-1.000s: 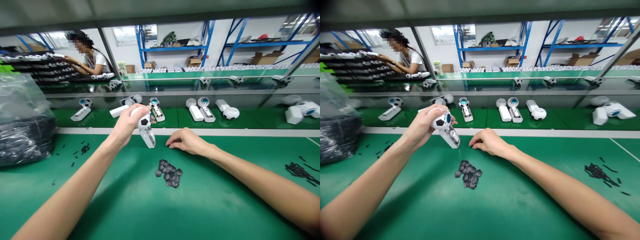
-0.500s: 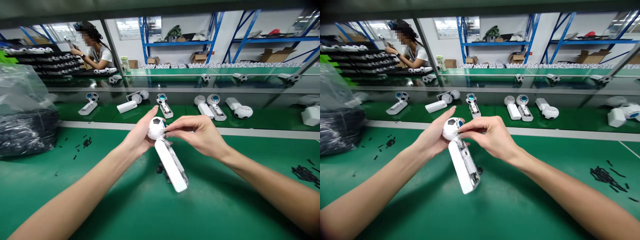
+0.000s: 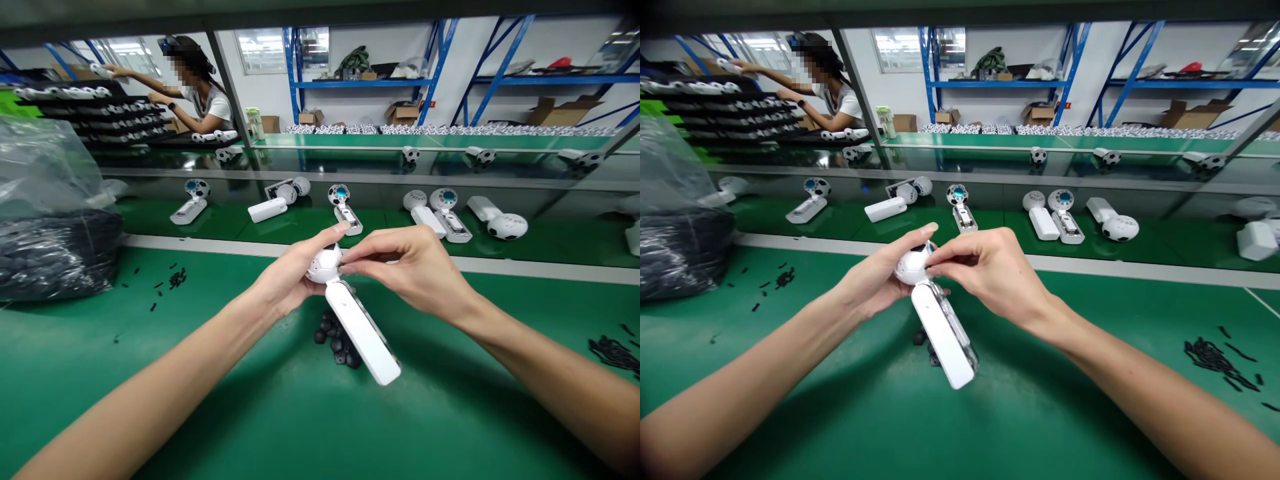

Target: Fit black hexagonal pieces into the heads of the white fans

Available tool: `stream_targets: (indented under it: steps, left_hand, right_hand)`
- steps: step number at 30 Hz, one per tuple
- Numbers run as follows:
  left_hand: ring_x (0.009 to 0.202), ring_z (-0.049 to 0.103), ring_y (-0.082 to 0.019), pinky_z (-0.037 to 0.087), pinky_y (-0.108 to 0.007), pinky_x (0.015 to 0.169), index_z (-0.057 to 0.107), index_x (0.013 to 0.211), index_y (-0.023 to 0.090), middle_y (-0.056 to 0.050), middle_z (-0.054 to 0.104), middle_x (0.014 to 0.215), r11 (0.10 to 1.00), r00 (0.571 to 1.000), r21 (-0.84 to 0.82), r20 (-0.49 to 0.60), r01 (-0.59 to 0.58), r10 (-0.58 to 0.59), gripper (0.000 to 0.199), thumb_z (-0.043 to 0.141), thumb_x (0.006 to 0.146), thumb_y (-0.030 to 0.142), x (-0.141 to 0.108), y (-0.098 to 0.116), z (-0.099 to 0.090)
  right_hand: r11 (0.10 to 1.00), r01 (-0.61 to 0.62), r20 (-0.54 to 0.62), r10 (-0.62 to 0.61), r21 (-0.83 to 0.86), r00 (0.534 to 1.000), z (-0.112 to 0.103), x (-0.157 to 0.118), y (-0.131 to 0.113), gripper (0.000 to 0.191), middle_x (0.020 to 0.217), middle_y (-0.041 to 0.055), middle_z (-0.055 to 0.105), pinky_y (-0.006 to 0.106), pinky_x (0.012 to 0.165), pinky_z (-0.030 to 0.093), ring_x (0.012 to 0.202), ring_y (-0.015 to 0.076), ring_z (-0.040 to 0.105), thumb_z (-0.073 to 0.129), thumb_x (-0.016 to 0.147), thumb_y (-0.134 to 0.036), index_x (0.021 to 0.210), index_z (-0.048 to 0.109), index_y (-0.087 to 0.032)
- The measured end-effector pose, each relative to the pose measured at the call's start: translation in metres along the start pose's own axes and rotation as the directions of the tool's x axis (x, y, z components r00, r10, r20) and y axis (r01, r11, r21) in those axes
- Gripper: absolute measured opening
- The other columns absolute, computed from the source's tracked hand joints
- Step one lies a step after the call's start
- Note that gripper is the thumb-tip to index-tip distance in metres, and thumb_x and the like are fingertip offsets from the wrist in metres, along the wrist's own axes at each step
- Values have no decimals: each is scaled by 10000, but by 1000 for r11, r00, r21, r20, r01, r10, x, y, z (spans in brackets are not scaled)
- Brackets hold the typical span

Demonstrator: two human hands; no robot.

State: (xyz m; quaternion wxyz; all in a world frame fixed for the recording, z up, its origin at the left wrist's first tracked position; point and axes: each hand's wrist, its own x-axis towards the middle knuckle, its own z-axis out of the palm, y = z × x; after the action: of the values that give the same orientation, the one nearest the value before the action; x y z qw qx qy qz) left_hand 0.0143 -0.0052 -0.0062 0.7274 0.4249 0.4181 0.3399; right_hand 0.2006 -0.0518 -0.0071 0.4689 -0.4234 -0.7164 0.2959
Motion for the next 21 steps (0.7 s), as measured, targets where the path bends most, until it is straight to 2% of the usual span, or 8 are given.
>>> stream_targets:
  steps: [4,9,15,21]
  left_hand:
    - [651,560,-130,532,-231,552,750,771,203,-6,643,743,999,1000,35,-4,-12,12,338,920,776,494,1,-3,-1]
    - [718,606,-171,565,-290,604,759,811,194,-42,666,814,996,1000,93,-10,12,-11,368,839,843,552,3,-6,-2]
    - [688,575,-143,549,-254,595,701,802,187,-16,623,772,990,1000,140,13,-28,26,402,837,841,563,0,-4,1]
    - [711,601,-158,553,-278,622,702,823,168,-35,640,794,985,1000,172,6,11,-12,456,810,851,610,1,-6,0]
  right_hand:
    - [1000,21,-20,-21,-1,1000,4,-1,0,95,887,12,854,306,716,607,786,210,783,806,886,-209,872,890,-249]
    - [1000,-3,-11,2,-29,1000,8,-3,-2,47,808,-4,835,291,662,582,699,187,754,829,863,-195,827,847,-220]
    - [999,-32,-8,32,-11,999,5,-4,-1,40,841,4,850,300,676,580,736,204,776,847,871,-216,837,868,-220]
    - [999,-49,18,49,-9,999,5,-3,0,57,813,-21,831,257,656,567,697,156,749,882,854,-194,832,834,-215]
